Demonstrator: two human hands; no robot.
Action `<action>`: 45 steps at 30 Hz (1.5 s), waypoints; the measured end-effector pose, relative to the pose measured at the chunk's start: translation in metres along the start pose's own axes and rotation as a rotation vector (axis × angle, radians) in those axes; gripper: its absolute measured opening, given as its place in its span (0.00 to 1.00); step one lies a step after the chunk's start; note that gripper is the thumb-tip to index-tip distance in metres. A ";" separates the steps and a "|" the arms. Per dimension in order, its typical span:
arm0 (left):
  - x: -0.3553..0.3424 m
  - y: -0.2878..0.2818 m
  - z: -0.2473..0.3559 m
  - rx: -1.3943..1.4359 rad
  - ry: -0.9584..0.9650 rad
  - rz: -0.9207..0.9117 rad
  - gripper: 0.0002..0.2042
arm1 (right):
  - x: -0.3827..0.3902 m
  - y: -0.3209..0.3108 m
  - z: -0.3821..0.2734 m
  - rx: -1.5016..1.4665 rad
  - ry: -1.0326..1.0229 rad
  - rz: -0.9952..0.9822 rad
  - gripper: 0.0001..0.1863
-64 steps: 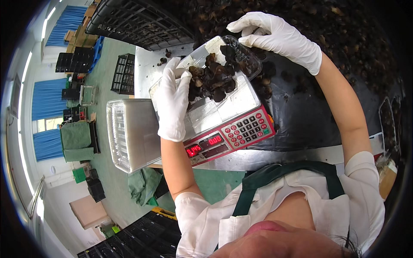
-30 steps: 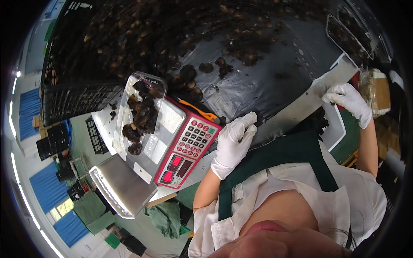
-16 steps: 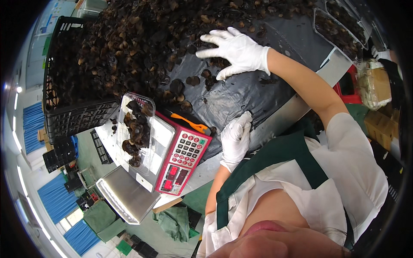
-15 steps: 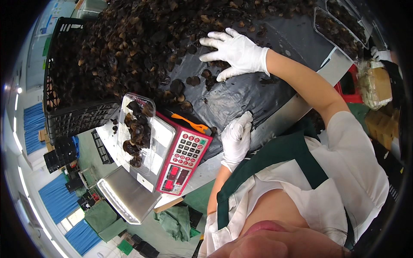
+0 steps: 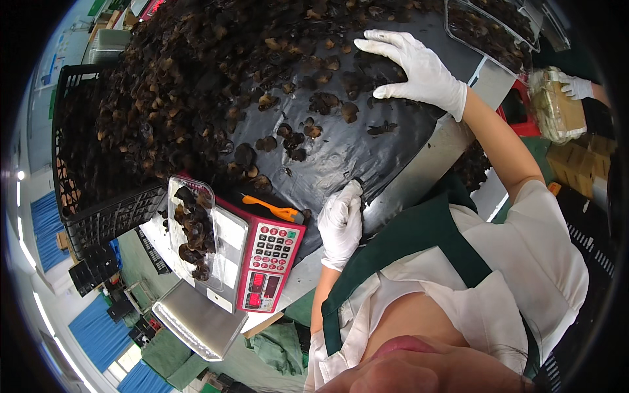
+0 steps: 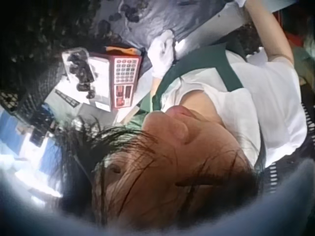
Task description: The person weighs dried black fungus on a digital scale, adjusting the quantity by hand to reach a target weight. They then transfer the weighed portion into a clear plastic container and place it into a larger white bin. The process is repeated continuously with a large pile of fungus on the table.
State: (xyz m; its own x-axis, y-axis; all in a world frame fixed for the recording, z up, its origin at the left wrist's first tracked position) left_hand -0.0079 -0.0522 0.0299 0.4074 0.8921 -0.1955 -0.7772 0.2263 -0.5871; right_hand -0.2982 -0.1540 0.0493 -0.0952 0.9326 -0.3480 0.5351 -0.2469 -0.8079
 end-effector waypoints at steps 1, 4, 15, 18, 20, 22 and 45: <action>-0.004 -0.002 0.002 0.002 0.001 0.001 0.14 | -0.002 0.002 0.004 0.010 0.011 -0.027 0.49; -0.031 -0.011 0.011 -0.098 0.045 0.015 0.14 | -0.006 0.011 -0.007 0.022 -0.011 -0.065 0.48; -0.177 -0.015 0.011 -0.614 0.123 0.137 0.13 | 0.019 -0.002 -0.010 -0.252 -0.010 0.101 0.09; -0.194 0.003 -0.019 -0.844 0.087 -0.013 0.12 | 0.017 -0.026 -0.010 -0.289 0.013 0.214 0.09; -0.194 -0.001 -0.005 -0.877 0.082 -0.038 0.12 | 0.018 -0.045 -0.010 -0.214 -0.013 0.303 0.07; -0.176 -0.015 0.021 -0.752 0.166 0.137 0.12 | 0.023 -0.053 -0.018 -0.335 -0.012 0.303 0.08; -0.128 0.031 0.032 -0.467 0.250 0.021 0.21 | 0.087 -0.084 0.003 -0.190 0.206 -0.051 0.28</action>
State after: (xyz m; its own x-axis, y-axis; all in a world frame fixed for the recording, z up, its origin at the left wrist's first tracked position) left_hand -0.0993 -0.1469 0.0625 0.5402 0.7611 -0.3590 -0.5131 -0.0402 -0.8574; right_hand -0.3541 -0.0529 0.0852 0.0364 0.9812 -0.1894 0.6835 -0.1627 -0.7116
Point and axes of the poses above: each hand's wrist, its own x-axis away from the middle knuckle, its own y-axis out of the palm, z = x × y, the point moved 9 cm from there along -x, towards the middle knuckle, and after that the axes turned 6 degrees about -x, right-handed, at the moved point
